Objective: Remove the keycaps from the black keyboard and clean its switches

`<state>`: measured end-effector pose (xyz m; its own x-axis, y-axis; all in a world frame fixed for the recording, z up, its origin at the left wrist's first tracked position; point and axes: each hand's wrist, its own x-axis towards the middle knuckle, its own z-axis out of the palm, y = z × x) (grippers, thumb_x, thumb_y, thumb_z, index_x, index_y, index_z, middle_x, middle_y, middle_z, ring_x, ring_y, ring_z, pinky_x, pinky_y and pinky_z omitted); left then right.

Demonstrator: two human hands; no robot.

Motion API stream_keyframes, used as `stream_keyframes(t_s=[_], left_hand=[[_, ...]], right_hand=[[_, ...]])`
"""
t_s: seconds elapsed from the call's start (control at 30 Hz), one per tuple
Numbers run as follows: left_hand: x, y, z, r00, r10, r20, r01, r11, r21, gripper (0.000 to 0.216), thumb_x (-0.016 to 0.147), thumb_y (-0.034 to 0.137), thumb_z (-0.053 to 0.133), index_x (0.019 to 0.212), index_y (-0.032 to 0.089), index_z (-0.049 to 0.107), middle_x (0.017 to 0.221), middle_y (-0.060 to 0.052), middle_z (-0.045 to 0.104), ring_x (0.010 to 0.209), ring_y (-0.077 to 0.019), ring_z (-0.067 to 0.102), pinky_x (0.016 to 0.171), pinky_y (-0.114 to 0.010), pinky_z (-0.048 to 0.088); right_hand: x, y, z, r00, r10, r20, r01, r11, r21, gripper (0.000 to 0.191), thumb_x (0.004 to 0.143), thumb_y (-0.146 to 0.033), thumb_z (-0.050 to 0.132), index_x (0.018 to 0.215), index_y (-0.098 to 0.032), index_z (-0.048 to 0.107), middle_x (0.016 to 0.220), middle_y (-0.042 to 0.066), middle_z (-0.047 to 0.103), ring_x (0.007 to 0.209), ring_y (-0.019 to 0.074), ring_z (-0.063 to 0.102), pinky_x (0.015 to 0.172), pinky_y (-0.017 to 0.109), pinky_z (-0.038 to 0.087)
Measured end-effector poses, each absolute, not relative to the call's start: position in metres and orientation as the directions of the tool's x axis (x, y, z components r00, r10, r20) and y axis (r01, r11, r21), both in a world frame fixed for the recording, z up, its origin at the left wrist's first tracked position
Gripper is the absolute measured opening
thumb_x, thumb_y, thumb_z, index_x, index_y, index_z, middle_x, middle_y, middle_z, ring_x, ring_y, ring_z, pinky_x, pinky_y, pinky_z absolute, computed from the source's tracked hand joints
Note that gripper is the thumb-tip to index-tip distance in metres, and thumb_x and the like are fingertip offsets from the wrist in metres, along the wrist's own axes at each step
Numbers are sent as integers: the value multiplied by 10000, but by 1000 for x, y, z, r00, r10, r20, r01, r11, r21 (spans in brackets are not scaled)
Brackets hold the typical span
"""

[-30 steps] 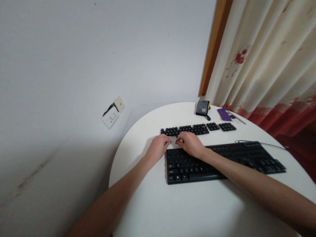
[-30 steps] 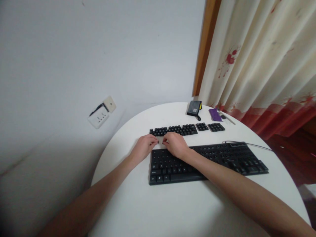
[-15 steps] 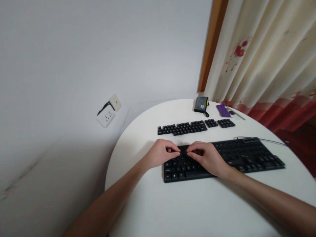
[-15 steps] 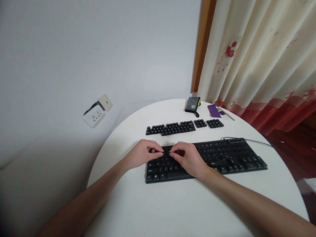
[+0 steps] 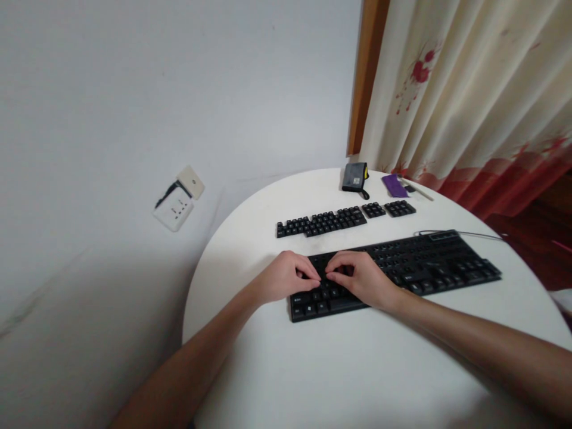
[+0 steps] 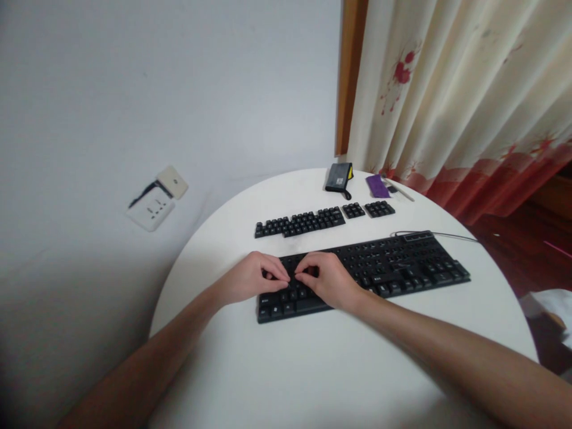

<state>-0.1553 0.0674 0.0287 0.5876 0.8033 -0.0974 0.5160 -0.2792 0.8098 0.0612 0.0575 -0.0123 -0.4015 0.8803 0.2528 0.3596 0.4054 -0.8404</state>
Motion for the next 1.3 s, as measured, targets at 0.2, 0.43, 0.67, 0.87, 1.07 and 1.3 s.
stream_keyframes(t_s=[0.2, 0.43, 0.67, 0.87, 1.07, 1.3], left_hand=[[-149, 61, 27, 557, 830, -25, 564, -356, 745, 43, 741, 198, 722, 753, 188, 762, 745, -7, 673, 670, -121, 575, 594, -225, 405], [-150, 61, 27, 582, 811, -65, 587, -363, 724, 65, 766, 248, 708, 785, 193, 737, 756, 6, 624, 662, -116, 530, 590, -217, 393], [-146, 62, 21, 521, 847, -105, 645, -310, 699, 100, 823, 264, 642, 799, 179, 689, 656, 37, 581, 578, -98, 474, 532, -218, 323], [-143, 62, 21, 518, 855, -17, 629, -367, 685, 55, 782, 243, 693, 792, 190, 684, 745, 31, 593, 627, -101, 486, 573, -217, 357], [-144, 63, 21, 550, 835, -8, 625, -405, 667, 41, 795, 235, 685, 796, 202, 710, 752, 28, 587, 639, -102, 497, 597, -223, 368], [-142, 61, 20, 531, 847, -22, 656, -394, 644, 32, 790, 230, 696, 796, 199, 689, 741, 33, 605, 637, -106, 502, 599, -226, 355]], right_hand=[[61, 57, -10, -389, 890, 238, 375, 389, -841, 46, 798, -163, 691, 791, -187, 730, 810, 13, 714, 743, 150, 625, 673, 264, 451], [60, 56, -8, -369, 906, 207, 402, 357, -843, 52, 784, -158, 697, 805, -188, 734, 770, -1, 702, 686, 133, 585, 632, 250, 432], [60, 56, -6, -367, 911, 187, 405, 337, -850, 53, 786, -160, 696, 808, -186, 736, 738, -10, 685, 659, 124, 561, 606, 242, 412], [61, 56, -8, -377, 907, 187, 399, 341, -851, 51, 794, -168, 695, 813, -194, 735, 750, -17, 685, 657, 116, 546, 599, 238, 396], [61, 56, -6, -372, 911, 179, 412, 335, -847, 71, 788, -150, 677, 809, -189, 733, 727, -15, 672, 632, 112, 528, 588, 237, 389], [63, 56, -5, -393, 900, 189, 392, 350, -851, 84, 784, -136, 659, 808, -181, 725, 719, -13, 661, 631, 111, 523, 577, 230, 392]])
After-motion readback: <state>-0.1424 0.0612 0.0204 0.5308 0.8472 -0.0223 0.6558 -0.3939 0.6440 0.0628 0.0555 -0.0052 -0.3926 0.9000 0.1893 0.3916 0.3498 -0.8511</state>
